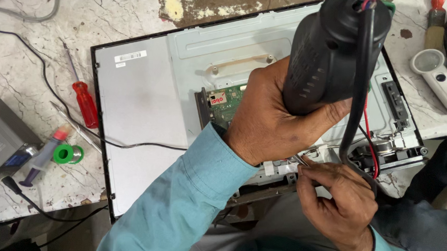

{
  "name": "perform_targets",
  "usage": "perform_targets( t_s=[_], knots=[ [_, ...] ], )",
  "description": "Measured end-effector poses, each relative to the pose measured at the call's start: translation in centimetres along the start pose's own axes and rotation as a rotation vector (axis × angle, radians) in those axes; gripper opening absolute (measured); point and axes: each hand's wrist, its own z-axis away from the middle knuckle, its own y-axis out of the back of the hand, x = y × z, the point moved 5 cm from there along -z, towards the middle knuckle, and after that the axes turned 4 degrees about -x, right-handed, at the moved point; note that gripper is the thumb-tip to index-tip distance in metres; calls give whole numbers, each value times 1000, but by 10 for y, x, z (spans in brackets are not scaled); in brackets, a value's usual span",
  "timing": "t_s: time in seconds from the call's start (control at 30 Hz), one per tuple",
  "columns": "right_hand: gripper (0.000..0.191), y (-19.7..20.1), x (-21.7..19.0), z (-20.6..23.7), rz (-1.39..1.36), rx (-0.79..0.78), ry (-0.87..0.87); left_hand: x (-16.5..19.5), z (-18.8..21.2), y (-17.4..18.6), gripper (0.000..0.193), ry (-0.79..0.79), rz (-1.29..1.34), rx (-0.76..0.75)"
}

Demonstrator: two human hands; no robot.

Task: The person probes a circuit board inside an opened TV chassis with multimeter test leads, then uses a hot air gun aimed at the board while holding tweezers to work on components near the board edge. They continue heating and manipulating the board area with the hot air gun and tweezers.

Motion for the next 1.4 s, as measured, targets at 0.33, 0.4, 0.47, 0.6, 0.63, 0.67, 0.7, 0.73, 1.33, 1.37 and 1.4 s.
perform_targets(
  t_s=[0.33, 0.4, 0.47, 0.6, 0.63, 0.67, 0.7, 0.73, 1.33, 1.37, 1.4],
  knots=[
    [19, -1, 3, 2, -14, -5, -27, 3, 0, -1, 27, -6, 73, 4],
    [19, 0, 3, 1, -16, -2, -22, 4, 0, -1, 28, -13, 56, 5],
    [20, 0, 2, 1, -17, 4, -9, 4, 0, -1, 28, -14, 36, 4],
    [21, 0, 2, 1, -14, -1, -19, 2, 0, -1, 30, 31, 45, 3],
    [20, 0, 2, 1, -16, 5, -16, 2, 0, -1, 30, 31, 47, 3],
    [20, -1, 2, 1, -17, 10, -13, 2, 0, -1, 30, 31, 49, 3],
    [20, -1, 2, 1, -21, 11, -11, 3, 0, -1, 29, 15, 41, 3],
    [20, -1, 3, 1, -26, 12, -9, 4, 0, -1, 28, 2, 45, 4],
    [19, -3, 4, 4, -11, 25, 14, 6, -2, 1, 28, -24, 31, 0],
    [19, -3, 4, 4, -15, 26, 18, 6, -2, 1, 28, -27, 34, 0],
    [19, -3, 4, 4, -13, 26, 11, 6, -2, 1, 28, -32, 34, -1]
  ],
)
